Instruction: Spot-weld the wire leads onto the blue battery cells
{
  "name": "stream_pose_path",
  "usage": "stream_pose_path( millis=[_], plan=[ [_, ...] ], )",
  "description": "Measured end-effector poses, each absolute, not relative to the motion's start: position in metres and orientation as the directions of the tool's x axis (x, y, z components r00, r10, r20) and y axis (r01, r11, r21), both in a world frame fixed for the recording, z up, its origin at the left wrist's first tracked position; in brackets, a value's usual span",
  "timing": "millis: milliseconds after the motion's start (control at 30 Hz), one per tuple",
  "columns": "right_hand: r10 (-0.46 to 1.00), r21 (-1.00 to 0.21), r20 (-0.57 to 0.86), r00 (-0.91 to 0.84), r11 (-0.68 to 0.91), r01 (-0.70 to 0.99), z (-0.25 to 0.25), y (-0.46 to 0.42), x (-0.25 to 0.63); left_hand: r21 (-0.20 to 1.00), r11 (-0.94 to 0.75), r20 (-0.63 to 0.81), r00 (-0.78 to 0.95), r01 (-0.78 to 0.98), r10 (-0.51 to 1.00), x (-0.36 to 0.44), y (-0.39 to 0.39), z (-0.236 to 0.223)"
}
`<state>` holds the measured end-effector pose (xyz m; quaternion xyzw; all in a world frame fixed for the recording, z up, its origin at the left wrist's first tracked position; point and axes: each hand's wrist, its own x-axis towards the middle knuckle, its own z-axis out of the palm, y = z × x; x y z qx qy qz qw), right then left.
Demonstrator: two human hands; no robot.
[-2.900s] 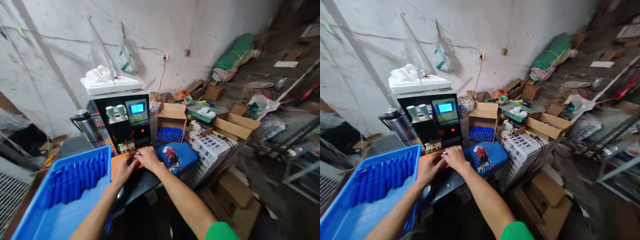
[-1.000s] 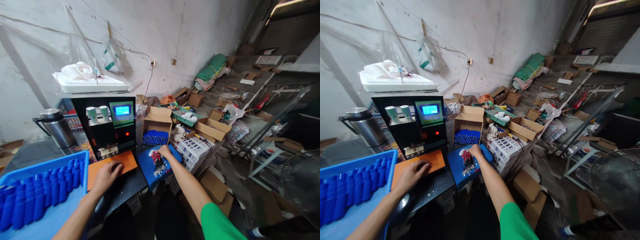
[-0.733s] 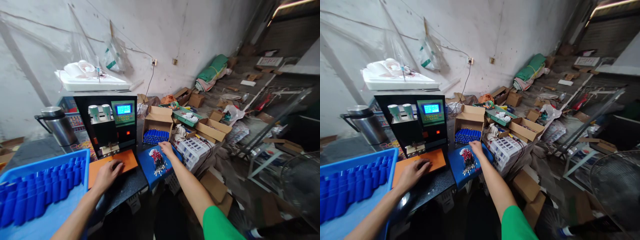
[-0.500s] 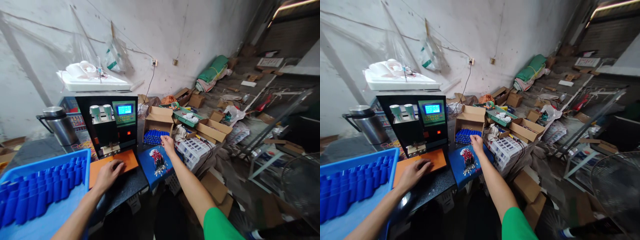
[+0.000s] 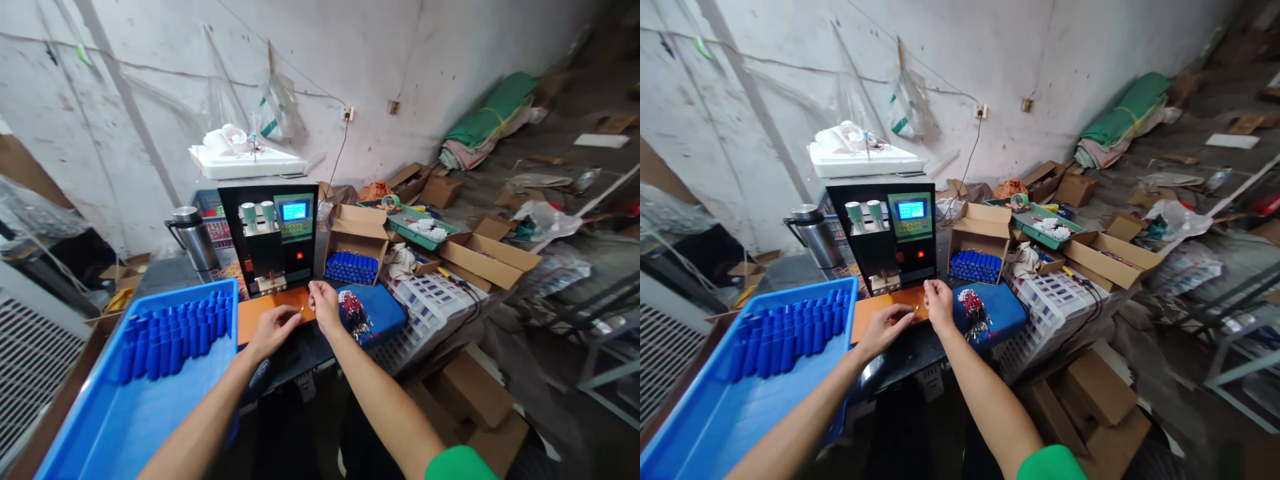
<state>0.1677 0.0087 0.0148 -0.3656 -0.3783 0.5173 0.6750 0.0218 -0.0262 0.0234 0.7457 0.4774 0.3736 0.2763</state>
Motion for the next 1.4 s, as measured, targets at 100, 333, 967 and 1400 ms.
stream_pose_path(
  millis=[100, 333, 967, 1400],
  plan=[
    [0.979, -0.882, 0.123, 0.164, 0.184, -0.435, 0.010, 0.007, 0.150, 0.818, -0.362, 0.281, 0.238, 0.448, 0.930, 0.020, -0.023, 0.016],
    [0.975, -0.925, 0.158, 0.154, 0.201, -0.322, 0.004, 0.010, 0.148, 0.874, -0.286, 0.256, 0.127, 0.393, 0.958, 0.012, -0.013, 0.006],
    [0.943, -0.943, 0.311, -0.116, 0.321, 0.086, -0.016, 0.008, 0.162, 0.634, -0.348, 0.276, 0.217, 0.690, 0.936, 0.008, -0.025, 0.016],
    [0.938, -0.930, 0.347, 0.019, 0.341, 0.140, -0.029, 0.001, 0.152, 0.225, -0.187, -0.102, 0.214, 0.956, 0.971, -0.066, -0.062, 0.080]
  ],
)
